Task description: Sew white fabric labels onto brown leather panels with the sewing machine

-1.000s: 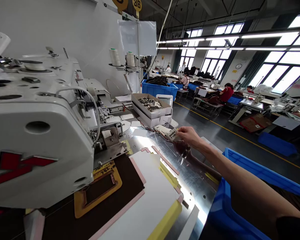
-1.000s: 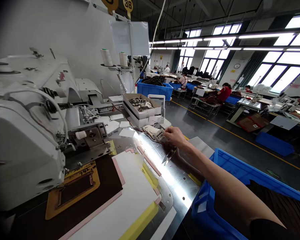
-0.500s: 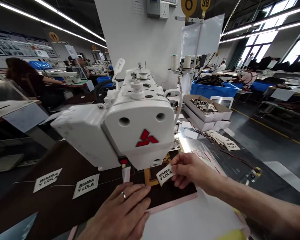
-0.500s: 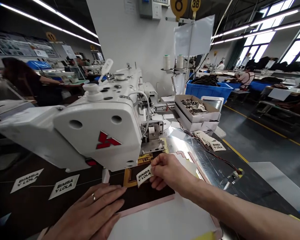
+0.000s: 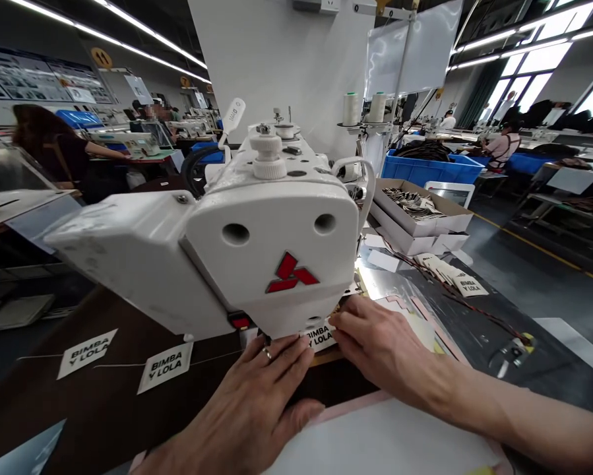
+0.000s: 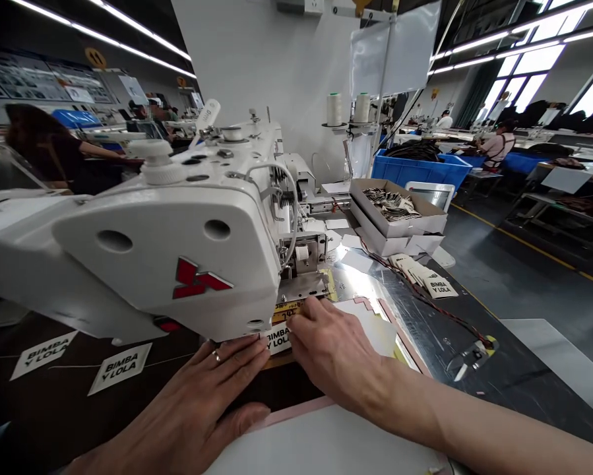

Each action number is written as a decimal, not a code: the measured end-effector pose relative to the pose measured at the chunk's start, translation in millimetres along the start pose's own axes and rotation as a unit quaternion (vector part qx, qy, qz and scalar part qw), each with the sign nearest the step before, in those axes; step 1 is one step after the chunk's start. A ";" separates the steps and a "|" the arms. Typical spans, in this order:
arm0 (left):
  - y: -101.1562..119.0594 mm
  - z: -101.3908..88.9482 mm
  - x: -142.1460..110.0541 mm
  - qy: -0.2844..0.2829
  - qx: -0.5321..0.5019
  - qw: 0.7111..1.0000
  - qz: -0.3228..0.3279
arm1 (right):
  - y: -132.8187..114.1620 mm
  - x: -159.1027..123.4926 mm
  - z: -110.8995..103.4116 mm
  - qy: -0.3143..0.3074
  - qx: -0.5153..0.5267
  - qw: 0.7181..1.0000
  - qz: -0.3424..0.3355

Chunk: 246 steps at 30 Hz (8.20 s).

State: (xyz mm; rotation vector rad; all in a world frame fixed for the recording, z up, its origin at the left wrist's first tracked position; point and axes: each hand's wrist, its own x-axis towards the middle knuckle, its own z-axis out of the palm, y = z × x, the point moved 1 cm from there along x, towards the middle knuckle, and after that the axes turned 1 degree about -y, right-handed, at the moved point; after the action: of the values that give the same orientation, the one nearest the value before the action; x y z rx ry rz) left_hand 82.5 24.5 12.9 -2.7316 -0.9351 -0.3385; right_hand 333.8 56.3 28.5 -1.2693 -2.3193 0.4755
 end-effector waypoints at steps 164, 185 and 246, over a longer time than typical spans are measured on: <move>-20.9 -7.7 -22.7 -0.032 -0.017 0.999 0.016 | 15.3 2.8 -2.5 -0.129 -0.138 0.950 -0.249; -21.3 -8.4 -19.3 -0.034 -0.007 0.999 0.018 | 14.4 2.2 0.0 -0.131 -0.136 0.954 -0.232; -15.9 -1.0 -27.8 -0.035 -0.045 0.997 -0.055 | 20.7 0.3 1.0 -0.100 -0.114 0.958 -0.245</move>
State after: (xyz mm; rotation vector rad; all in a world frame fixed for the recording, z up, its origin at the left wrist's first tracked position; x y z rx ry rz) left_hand 51.1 20.6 8.0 -2.7945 -1.1182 -0.3139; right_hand 347.6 67.3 17.4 -0.7097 -2.8045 0.1754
